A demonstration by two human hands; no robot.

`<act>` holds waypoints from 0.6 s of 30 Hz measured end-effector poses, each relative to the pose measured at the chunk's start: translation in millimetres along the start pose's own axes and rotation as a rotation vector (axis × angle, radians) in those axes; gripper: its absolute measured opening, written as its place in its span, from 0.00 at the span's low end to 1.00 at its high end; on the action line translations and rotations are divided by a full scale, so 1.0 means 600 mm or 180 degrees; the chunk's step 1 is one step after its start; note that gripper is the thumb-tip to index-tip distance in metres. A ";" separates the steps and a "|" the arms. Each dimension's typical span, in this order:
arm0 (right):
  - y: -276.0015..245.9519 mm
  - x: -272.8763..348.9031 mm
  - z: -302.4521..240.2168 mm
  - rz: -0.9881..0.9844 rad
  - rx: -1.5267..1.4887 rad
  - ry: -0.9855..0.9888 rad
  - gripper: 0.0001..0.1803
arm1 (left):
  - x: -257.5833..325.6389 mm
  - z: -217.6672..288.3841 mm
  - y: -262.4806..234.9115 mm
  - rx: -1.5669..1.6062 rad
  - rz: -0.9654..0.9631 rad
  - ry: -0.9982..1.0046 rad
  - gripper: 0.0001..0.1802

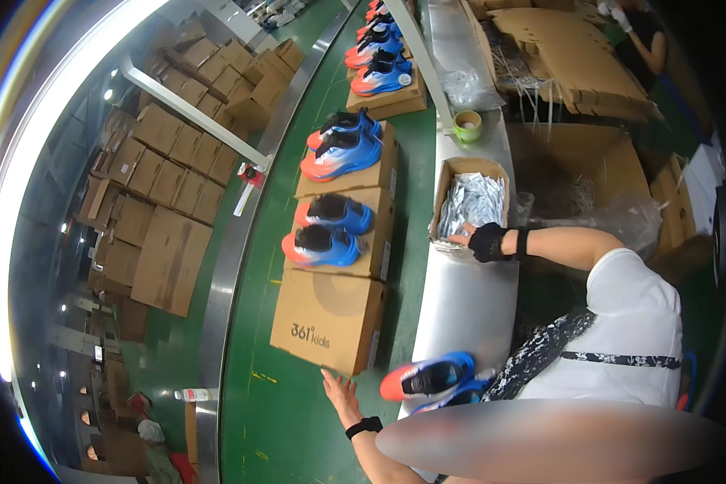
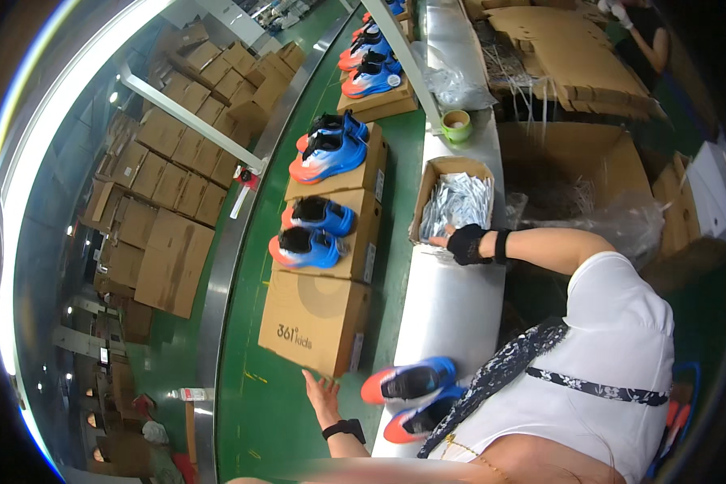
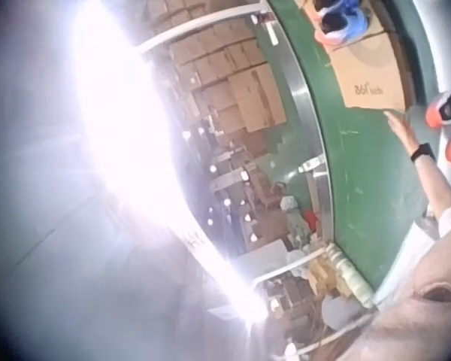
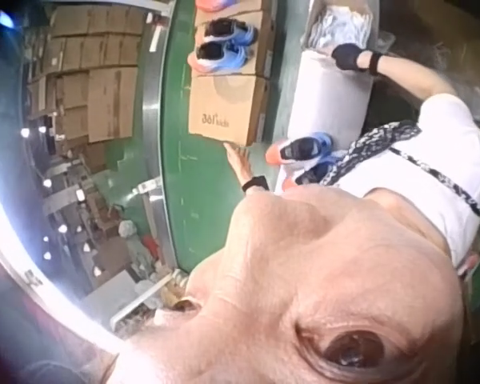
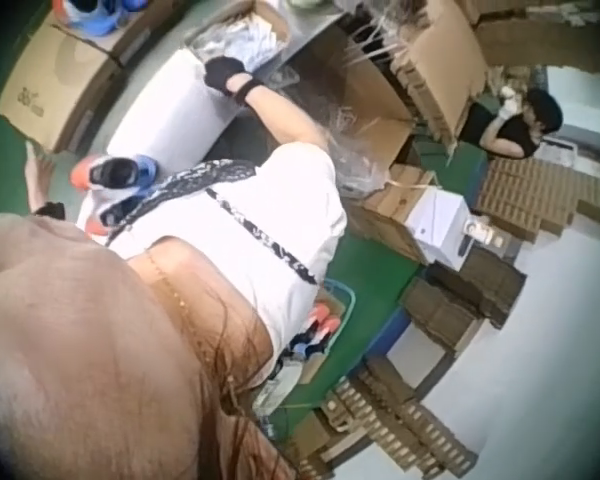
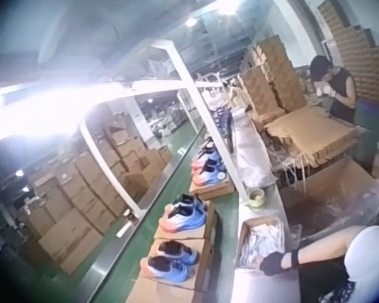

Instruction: The person packs shoes by placing a packet inside a shoebox, lining it with paper, and putting a pair of shoes inside. They fold the paper over the shoes and close the lid before repeating the process with another box.

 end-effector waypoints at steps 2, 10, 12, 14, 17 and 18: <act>-0.010 -0.036 0.052 0.0259 -0.0207 -0.0098 0.30 | 0.001 0.018 0.032 -0.0226 0.0346 -0.0010 0.47; -0.066 -0.176 0.216 -0.0762 -0.1634 -0.0203 0.20 | -0.060 0.038 0.158 0.0090 -0.0079 0.0861 0.32; -0.069 -0.191 0.183 -0.0322 -0.1040 -0.0568 0.18 | -0.068 0.049 0.188 -0.0160 -0.0030 0.0853 0.32; -0.018 -0.195 0.199 -0.0204 -0.0951 -0.0763 0.17 | -0.091 0.055 0.271 -0.0162 -0.0411 0.0812 0.33; -0.066 -0.190 0.185 -0.0009 -0.2088 -0.1051 0.16 | -0.131 0.017 0.276 -0.0661 -0.0356 0.0842 0.35; -0.090 -0.185 0.188 0.0322 -0.1870 -0.1368 0.14 | -0.126 0.018 0.282 -0.0740 -0.0413 0.0742 0.35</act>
Point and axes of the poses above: each hand's wrist, its own x-axis away from the middle knuckle, its own y-axis out of the palm, z = x × y, the point moved 5 cm from there along -x, towards the middle knuckle, and after that the axes turned 14 degrees about y, right-handed, at the moved point
